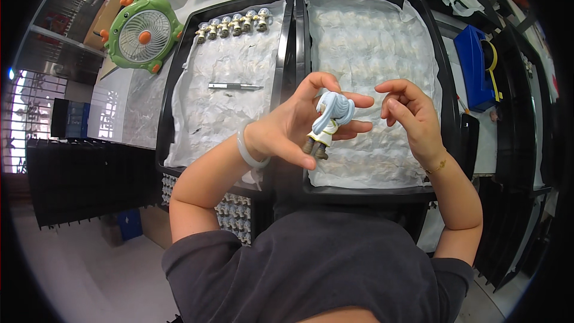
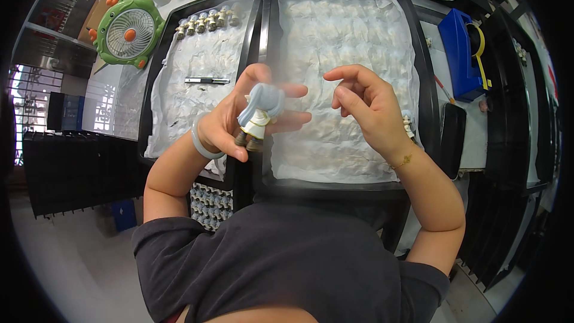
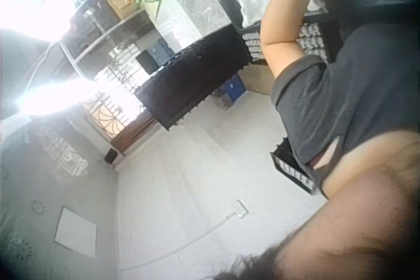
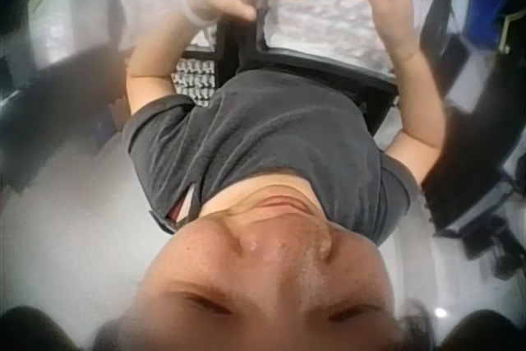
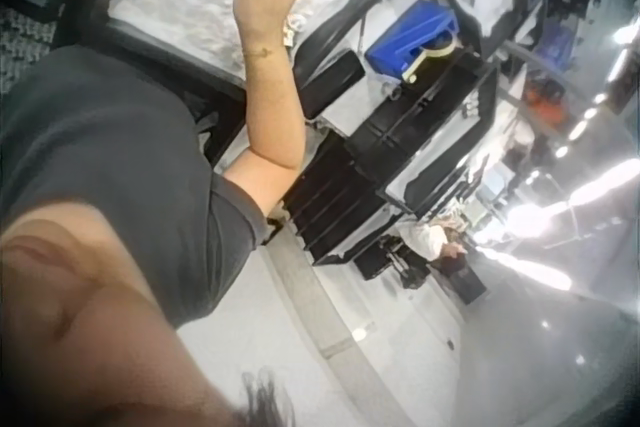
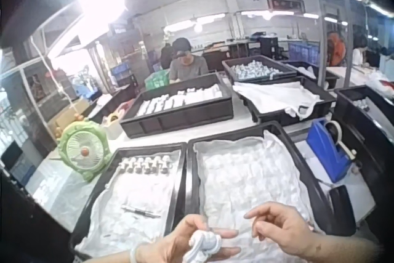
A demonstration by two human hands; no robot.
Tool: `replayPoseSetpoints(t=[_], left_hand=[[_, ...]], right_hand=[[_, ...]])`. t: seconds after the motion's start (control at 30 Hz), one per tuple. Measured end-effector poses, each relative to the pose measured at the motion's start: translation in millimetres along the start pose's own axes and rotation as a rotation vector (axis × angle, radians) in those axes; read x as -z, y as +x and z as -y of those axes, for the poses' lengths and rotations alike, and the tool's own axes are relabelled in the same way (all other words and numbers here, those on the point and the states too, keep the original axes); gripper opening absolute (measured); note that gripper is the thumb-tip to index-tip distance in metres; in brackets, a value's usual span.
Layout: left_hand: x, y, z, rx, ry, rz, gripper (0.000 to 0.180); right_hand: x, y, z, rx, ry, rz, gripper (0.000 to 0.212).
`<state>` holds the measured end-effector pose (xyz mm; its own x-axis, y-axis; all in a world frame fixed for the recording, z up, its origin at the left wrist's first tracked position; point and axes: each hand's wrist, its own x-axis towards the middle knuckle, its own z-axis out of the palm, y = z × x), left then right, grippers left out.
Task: The person picks small figurines from a tray, attaches a small accessory to each one, and places the completed figurines into a separate tray. The process is repeated for multiple figurines.
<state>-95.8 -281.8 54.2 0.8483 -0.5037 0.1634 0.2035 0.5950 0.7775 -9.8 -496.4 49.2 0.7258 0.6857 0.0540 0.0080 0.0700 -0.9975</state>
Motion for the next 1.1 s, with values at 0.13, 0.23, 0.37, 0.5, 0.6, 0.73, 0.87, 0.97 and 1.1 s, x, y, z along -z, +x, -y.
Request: replayPoseSetpoints(t=[0.13,0.23,0.37,0.5,0.6,0.73,0.87,0.97,1.1], left_hand=[[-1,0,1,-0.039,0.089,0.021,0.091],[-3,0,0,-0.030,0.136,0.006,0.089],[-3,1,-1,0.004,0.349,-0.002,0.079],[-13,3,-12,0.123,0.776,-0.128,0.073],[-10,5,-39,0.117,1.199,-0.190,0.076],[69,17,-97,-0.261,1.483,-0.581,0.066],[184,24,-105,-0.314,1.770,-0.786,0.065],[215,27,-88,-0.188,1.822,-0.725,0.065],[231,44,-64,0.012,1.998,-0.845,0.059]], right_hand=[[0,-1,2,-0.005,-0.008,-0.001,0.021],[1,-1,1,-0.002,-0.011,0.006,0.021],[1,-1,2,-0.001,-0.028,-0.001,0.021],[3,-2,2,0.023,-0.010,-0.023,0.021],[5,-2,1,0.035,0.011,-0.040,0.021],[2,-1,4,0.058,-0.042,-0.054,0.019],[5,3,1,0.077,-0.095,-0.088,0.017],[6,7,-3,0.088,-0.109,-0.102,0.017],[9,8,-7,0.112,-0.105,-0.111,0.017]])
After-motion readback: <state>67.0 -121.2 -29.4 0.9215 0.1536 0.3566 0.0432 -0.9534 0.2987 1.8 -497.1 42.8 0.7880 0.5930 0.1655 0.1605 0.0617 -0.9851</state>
